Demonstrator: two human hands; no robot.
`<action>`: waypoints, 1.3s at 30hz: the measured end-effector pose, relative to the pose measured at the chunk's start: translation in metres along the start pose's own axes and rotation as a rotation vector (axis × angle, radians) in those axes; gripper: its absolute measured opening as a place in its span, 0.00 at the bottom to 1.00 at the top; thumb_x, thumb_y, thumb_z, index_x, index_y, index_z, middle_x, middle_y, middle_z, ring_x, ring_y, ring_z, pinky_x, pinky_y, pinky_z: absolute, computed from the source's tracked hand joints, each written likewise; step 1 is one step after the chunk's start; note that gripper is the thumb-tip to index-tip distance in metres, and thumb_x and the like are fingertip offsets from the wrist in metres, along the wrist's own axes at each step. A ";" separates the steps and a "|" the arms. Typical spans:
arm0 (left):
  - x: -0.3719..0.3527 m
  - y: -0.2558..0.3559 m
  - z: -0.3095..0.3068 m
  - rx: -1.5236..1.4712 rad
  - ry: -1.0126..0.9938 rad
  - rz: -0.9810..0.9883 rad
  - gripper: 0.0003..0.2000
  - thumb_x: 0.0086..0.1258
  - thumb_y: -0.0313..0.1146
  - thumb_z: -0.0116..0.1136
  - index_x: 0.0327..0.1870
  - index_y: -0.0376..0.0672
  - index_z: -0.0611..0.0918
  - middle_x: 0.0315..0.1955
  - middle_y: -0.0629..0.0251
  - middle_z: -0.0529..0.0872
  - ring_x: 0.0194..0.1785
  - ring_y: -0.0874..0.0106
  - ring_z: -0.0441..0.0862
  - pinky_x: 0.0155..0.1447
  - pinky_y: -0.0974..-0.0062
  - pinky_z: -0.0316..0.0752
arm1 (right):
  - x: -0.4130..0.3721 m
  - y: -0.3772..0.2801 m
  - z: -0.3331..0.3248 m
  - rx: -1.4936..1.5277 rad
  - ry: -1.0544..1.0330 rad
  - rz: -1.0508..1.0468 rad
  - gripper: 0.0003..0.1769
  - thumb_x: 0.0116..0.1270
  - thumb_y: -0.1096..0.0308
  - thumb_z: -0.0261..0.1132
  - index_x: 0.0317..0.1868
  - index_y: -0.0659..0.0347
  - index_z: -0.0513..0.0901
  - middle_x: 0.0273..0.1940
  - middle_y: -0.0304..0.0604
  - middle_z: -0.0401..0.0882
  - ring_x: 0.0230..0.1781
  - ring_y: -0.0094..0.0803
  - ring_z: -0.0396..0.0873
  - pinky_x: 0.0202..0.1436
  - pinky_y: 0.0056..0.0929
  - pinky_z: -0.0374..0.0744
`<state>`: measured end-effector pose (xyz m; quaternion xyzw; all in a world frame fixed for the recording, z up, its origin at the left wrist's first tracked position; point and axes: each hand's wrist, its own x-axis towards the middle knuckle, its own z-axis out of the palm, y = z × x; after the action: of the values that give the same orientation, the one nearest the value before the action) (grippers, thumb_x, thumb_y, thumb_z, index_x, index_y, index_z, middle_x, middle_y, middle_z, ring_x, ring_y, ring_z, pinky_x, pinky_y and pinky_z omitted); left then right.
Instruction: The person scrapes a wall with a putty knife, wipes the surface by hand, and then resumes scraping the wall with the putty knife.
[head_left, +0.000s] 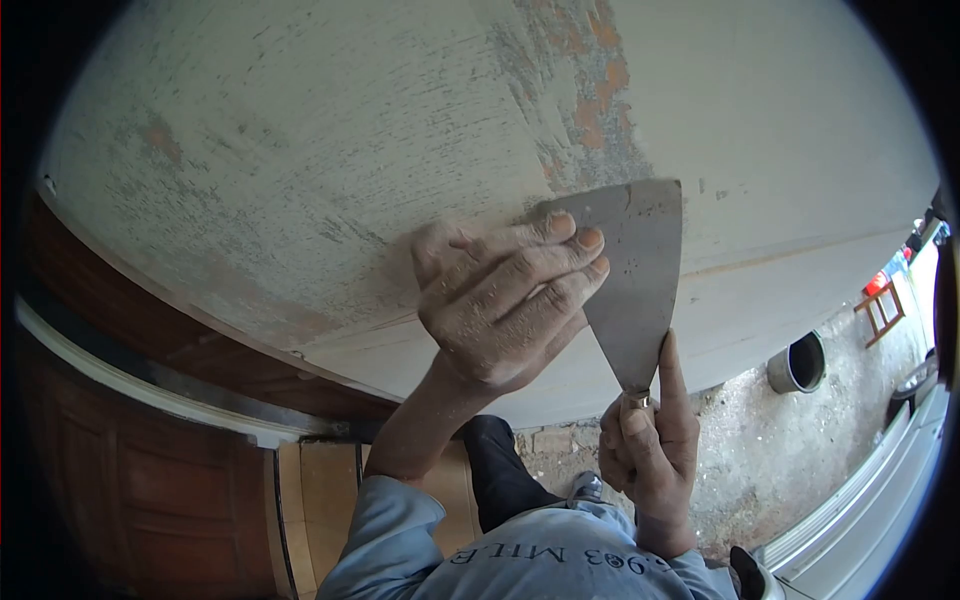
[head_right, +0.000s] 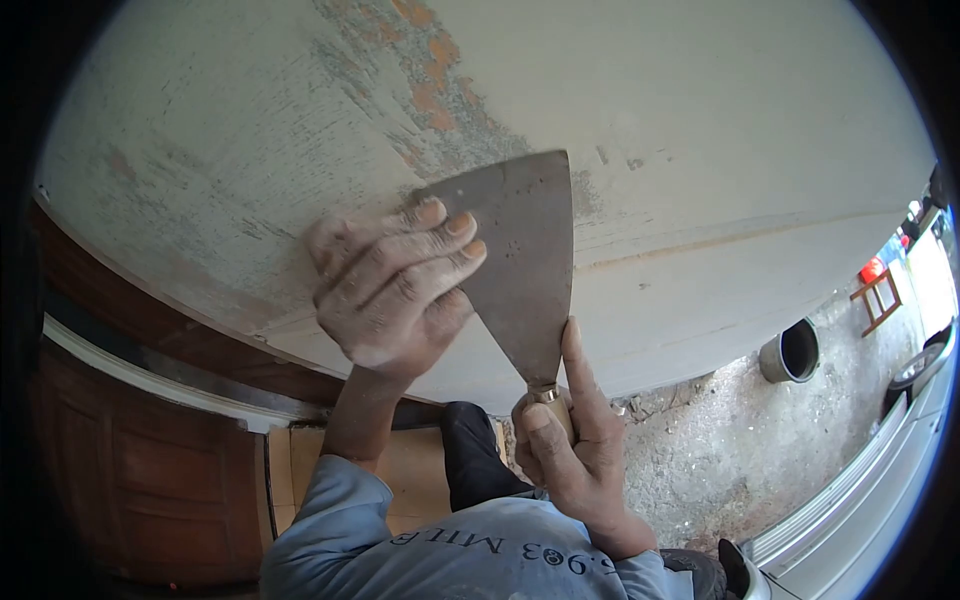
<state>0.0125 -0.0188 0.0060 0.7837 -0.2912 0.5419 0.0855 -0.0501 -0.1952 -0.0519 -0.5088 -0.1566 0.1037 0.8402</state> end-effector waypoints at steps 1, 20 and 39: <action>0.003 0.000 0.000 0.004 0.006 -0.005 0.05 0.52 0.33 0.67 0.30 0.51 0.85 0.31 0.79 0.87 0.43 0.82 0.83 0.48 0.70 0.59 | 0.001 -0.002 0.001 -0.014 0.004 0.006 0.36 0.71 0.71 0.51 0.72 0.68 0.42 0.21 0.34 0.70 0.16 0.13 0.65 0.19 0.14 0.64; 0.001 0.003 -0.002 0.023 0.034 -0.044 0.06 0.50 0.30 0.68 0.29 0.53 0.85 0.29 0.81 0.87 0.40 0.83 0.83 0.50 0.69 0.57 | 0.002 -0.004 0.000 -0.069 -0.004 -0.017 0.37 0.71 0.67 0.53 0.71 0.71 0.43 0.22 0.33 0.71 0.19 0.13 0.67 0.22 0.14 0.66; -0.003 -0.001 -0.002 0.010 0.036 -0.025 0.05 0.51 0.31 0.68 0.29 0.53 0.85 0.29 0.80 0.87 0.40 0.84 0.83 0.48 0.70 0.57 | 0.001 0.000 0.004 -0.074 0.011 -0.013 0.36 0.71 0.68 0.52 0.72 0.70 0.43 0.23 0.33 0.71 0.18 0.14 0.66 0.22 0.14 0.66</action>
<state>0.0108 -0.0157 0.0046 0.7780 -0.2771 0.5561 0.0936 -0.0507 -0.1916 -0.0500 -0.5391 -0.1590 0.0895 0.8222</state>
